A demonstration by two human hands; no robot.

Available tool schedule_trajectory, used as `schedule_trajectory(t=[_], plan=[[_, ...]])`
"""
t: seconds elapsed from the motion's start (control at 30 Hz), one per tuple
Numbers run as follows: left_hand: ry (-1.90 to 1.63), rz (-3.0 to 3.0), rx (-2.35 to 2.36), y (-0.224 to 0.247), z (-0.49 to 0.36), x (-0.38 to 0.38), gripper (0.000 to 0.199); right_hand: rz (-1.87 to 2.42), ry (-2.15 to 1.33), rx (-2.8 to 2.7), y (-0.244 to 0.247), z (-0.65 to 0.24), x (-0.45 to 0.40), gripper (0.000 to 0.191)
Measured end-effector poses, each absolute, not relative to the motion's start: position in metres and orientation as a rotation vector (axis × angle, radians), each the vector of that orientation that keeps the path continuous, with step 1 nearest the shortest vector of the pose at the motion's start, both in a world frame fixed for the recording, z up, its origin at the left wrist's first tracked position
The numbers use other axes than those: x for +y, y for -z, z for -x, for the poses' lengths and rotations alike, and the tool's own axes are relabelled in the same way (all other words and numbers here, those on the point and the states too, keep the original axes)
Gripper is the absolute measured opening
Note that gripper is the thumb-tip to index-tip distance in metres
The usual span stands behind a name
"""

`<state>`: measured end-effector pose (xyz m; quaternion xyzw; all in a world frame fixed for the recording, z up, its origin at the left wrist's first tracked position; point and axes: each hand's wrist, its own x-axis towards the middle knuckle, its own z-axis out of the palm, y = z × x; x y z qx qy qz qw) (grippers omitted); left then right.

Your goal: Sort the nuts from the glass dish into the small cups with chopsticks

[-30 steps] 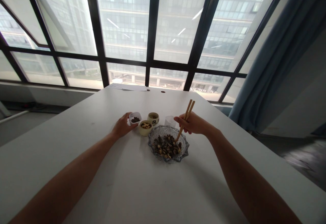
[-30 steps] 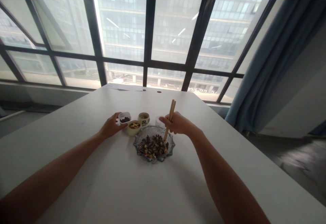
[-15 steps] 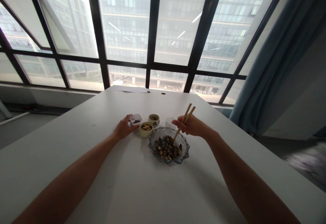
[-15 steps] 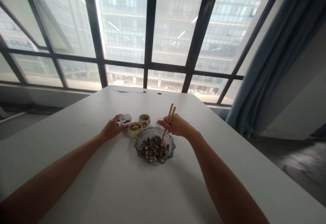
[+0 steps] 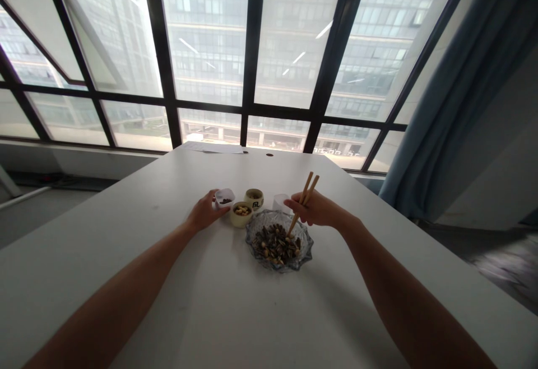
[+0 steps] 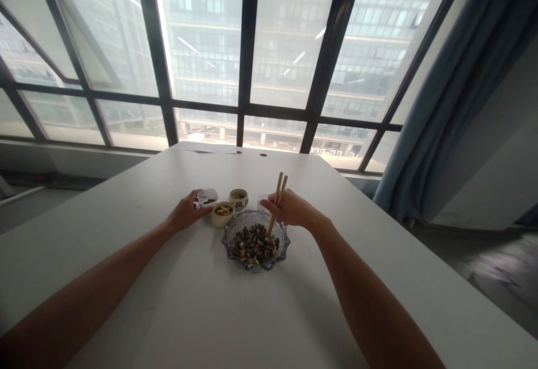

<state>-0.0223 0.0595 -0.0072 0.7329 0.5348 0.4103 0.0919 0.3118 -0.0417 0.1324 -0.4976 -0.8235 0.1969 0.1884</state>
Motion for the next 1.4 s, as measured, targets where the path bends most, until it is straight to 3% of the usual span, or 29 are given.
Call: schedule_trajectory(t=[0.43, 0.83, 1.4], plan=[[-1.227, -2.202, 1.577, 0.0061, 0.0225, 0.0581, 0.065, 1.369, -0.464, -2.35, -0.1375, -0.3106, -0.0444, 0.059], [-1.198, -2.194, 1.581, 0.0069, 0.0216, 0.0594, 0.067, 1.371, -0.411, -2.384, -0.1356, -0.3084, -0.0424, 0.055], [-1.205, -2.17, 1.59, 0.0077, 0.0219, 0.0598, 0.067, 1.406, -0.625, -2.271, -0.1376, -0.3076, -0.0472, 0.057]])
